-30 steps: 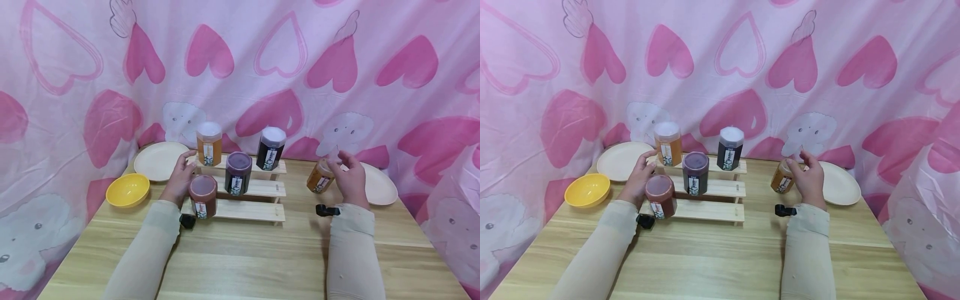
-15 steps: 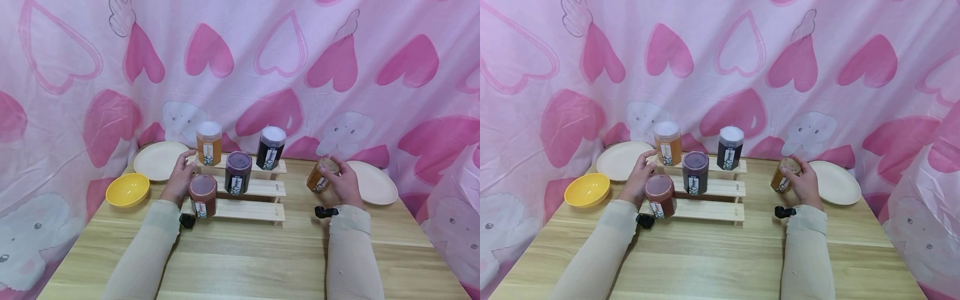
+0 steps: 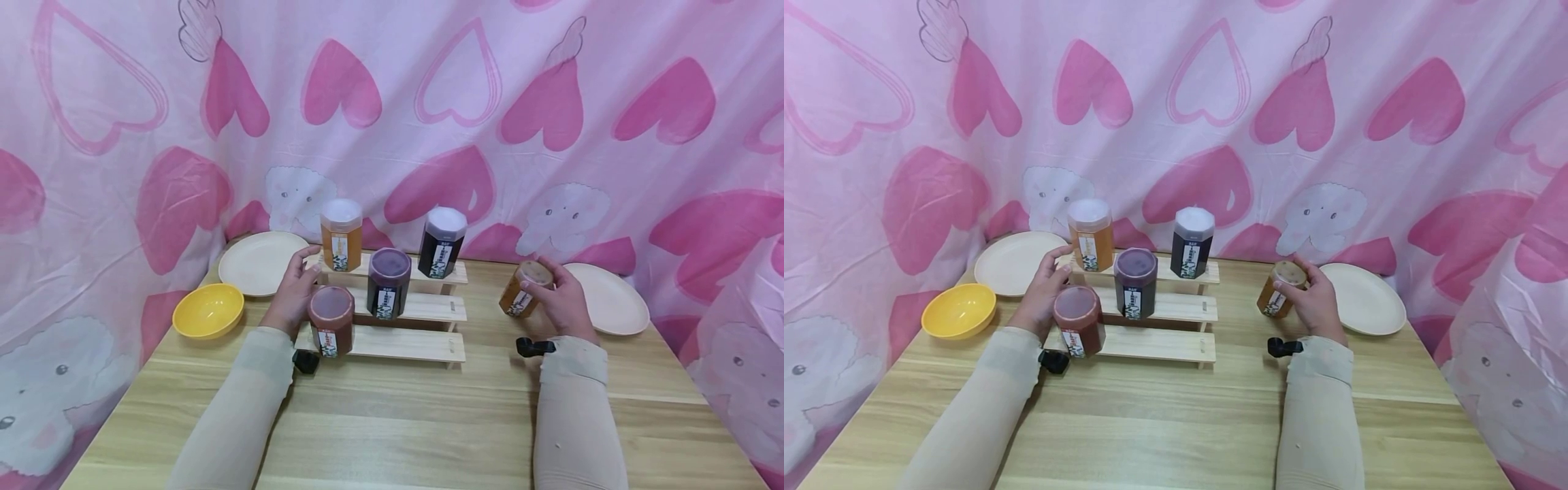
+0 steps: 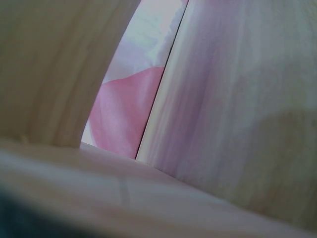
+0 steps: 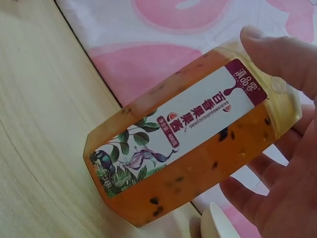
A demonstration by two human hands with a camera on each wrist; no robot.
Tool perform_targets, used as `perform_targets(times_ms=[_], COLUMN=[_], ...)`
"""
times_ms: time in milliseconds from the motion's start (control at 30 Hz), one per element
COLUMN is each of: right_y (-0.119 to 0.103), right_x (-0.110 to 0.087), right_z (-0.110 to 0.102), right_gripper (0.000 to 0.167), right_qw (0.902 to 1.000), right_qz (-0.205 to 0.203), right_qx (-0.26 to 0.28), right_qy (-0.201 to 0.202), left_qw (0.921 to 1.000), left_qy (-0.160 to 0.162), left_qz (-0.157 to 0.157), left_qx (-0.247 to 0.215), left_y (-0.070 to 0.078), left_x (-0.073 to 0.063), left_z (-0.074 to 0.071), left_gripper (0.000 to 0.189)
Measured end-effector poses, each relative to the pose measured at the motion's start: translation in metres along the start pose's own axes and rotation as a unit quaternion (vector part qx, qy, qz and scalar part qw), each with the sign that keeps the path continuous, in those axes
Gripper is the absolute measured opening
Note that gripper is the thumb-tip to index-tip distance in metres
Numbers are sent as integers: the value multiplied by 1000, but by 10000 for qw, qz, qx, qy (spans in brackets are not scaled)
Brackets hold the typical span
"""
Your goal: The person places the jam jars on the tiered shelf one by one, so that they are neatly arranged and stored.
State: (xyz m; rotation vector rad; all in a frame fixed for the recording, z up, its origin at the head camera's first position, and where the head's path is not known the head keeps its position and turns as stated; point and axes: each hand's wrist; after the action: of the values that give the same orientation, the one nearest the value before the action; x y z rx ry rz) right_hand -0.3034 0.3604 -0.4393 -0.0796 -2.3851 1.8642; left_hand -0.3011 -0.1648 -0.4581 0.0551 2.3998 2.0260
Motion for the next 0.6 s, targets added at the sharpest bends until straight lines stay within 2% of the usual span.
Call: perform_targets(times_ms=[200,367,467,600], right_y=[-6,-20,-33,-54], right_x=[-1,-7,-13,-23], right_z=[2,4,4,5], right_gripper=[82,79,77,74], right_qw=[9996,9995,9995,9990], right_qz=[139,114,-36,-406], right_qx=[-197,-301,-311,-21], right_qy=[125,28,-30,-198], left_qw=[10000,9998,9998,9998], left_qy=[24,47,36,57], left_qz=[24,79,96,106], left_qx=[-90,-152,-168,-135], left_y=[0,-2,-3,-3], left_x=[0,2,3,3], left_z=[1,1,2,1], left_gripper=[45,45,45,45])
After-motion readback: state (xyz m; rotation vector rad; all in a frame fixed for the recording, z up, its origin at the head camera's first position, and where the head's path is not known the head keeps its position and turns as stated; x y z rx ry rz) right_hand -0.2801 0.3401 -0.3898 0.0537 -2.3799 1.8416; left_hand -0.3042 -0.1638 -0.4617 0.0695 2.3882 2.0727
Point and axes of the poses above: each hand's wrist, its own x-axis towards the middle knuckle, its own z-axis out of the palm, y = z × x, and after that the axes turned 12 degrees about x, right-handed
